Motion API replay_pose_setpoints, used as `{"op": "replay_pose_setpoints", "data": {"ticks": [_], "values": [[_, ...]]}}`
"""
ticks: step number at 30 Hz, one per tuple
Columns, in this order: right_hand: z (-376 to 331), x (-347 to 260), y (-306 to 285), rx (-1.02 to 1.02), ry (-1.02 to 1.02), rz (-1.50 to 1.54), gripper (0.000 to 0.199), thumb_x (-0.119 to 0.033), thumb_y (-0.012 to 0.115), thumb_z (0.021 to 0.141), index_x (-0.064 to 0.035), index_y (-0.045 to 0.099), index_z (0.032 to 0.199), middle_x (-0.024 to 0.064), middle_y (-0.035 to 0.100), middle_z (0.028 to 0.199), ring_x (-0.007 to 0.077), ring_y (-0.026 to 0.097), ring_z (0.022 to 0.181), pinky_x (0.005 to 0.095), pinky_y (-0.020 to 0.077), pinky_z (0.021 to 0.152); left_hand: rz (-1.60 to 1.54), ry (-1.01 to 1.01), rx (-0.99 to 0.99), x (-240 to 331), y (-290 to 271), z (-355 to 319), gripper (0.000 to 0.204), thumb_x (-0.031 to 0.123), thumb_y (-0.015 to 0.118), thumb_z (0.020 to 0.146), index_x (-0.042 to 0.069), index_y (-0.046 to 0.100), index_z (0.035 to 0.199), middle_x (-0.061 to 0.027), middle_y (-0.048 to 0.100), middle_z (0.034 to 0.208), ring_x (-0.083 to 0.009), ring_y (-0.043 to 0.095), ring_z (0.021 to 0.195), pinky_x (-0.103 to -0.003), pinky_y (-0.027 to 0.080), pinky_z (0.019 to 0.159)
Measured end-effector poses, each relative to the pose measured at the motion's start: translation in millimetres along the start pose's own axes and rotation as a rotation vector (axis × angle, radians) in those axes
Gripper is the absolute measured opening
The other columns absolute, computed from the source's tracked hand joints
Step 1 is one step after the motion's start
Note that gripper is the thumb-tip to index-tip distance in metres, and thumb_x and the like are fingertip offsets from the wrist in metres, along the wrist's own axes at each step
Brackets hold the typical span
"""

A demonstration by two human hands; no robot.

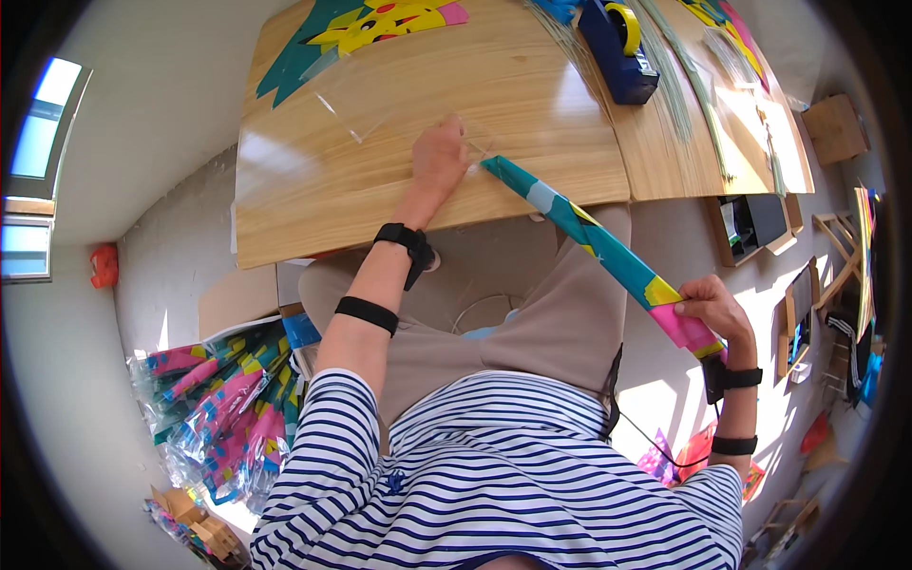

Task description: Assembling and packaging a plastic kite by inserting a rod and attaching string.

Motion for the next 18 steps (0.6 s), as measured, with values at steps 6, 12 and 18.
{"op": "replay_pose_setpoints", "data": {"ticks": [6,12,18], "values": [[-3,8,0,-0.026,0.018,0.047,0.01,-0.005,0.071,0.077,0.0044,0.068,0.077,0.0034,0.06,0.065,0.0104,0.056,0.059,0.0268,0.0456,0.056,-0.159,-0.018,0.034,5,-8,-17,0.017,0.002,0.058,0.079,0.004,0.056,0.095,-0.0203,0.065,0.082,-0.0418,0.064,0.08,-0.05,0.05,0.069],[-4,2,3,-0.025,0.024,0.012,0.013,-0.005,0.072,0.078,0.0065,0.064,0.077,0.0026,0.055,0.064,0.0096,0.051,0.061,0.0287,0.0431,0.057,-0.201,0.0,0.072,14,-9,-32,0.014,0.003,0.058,0.081,0.003,0.055,0.094,-0.0179,0.064,0.077,-0.0377,0.065,0.075,-0.046,0.051,0.066],[0,-1,6,-0.045,0.005,-0.022,0.014,-0.005,0.07,0.078,0.0078,0.063,0.078,0.0038,0.055,0.063,0.0107,0.051,0.06,0.0293,0.0433,0.057,-0.266,0.008,0.021,28,-12,-34,0.021,0.002,0.058,0.078,0.004,0.054,0.098,-0.0208,0.064,0.089,-0.0422,0.062,0.085,-0.05,0.05,0.074]]}}
Point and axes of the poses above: each hand's wrist, its own z-axis towards the middle knuckle, its own y-axis out of the palm, x = y × z, the point moved 7 cm from there along z, towards the middle knuckle
